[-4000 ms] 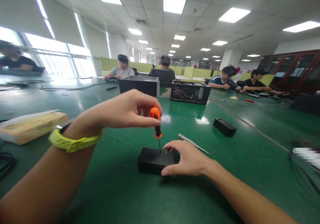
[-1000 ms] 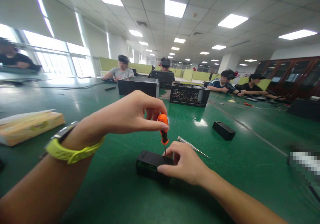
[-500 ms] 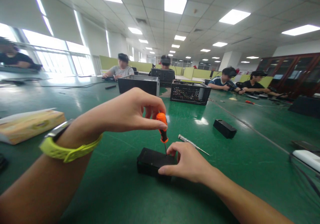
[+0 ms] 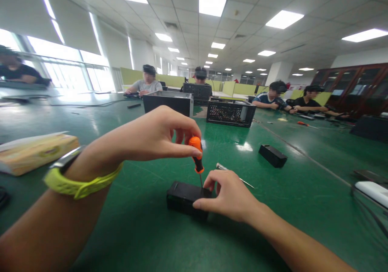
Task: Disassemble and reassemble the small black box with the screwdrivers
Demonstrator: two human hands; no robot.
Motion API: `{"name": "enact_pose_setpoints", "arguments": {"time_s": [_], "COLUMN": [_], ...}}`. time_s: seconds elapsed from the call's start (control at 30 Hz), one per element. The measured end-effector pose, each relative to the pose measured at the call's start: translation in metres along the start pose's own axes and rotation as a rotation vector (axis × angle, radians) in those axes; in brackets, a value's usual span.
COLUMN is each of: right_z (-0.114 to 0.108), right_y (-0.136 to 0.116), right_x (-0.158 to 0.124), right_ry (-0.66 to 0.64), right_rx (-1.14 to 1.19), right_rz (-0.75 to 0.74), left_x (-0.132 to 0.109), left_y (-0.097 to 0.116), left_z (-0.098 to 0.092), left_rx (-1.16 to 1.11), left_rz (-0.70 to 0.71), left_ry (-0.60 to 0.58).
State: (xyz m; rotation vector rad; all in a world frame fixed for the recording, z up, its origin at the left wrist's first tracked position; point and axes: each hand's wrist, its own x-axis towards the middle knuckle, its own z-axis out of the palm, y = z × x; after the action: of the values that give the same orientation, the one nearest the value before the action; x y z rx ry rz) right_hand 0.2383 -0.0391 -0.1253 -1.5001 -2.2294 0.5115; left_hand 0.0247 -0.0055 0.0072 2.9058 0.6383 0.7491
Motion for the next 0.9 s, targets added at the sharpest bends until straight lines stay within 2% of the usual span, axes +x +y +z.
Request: {"name": "enact_pose_setpoints", "arguments": {"time_s": [0.2,0.73,0.9], "right_z": [-0.0026,0.0024,0.0034], "right_y": [0.0013,0.0037,0.0036], "right_x": [0.0007,0.0016,0.0015], "right_ry": [-0.016,-0.052,0.021], "right_rx": [-0.026,0.031,0.001], "right_rz": [-0.009,0.096,0.048], "left_x": [-0.0003,0.0014,0.0017], "left_y": [-0.0006,-0.0003,-0.0002], "left_z": [0.0015,0.0030,0.0046], "left_rx": [-0.016,-0.020,0.003], "left_rz": [0.018,0.020,0.023], "left_ry": [0.003,-0.004,-0.002]}}
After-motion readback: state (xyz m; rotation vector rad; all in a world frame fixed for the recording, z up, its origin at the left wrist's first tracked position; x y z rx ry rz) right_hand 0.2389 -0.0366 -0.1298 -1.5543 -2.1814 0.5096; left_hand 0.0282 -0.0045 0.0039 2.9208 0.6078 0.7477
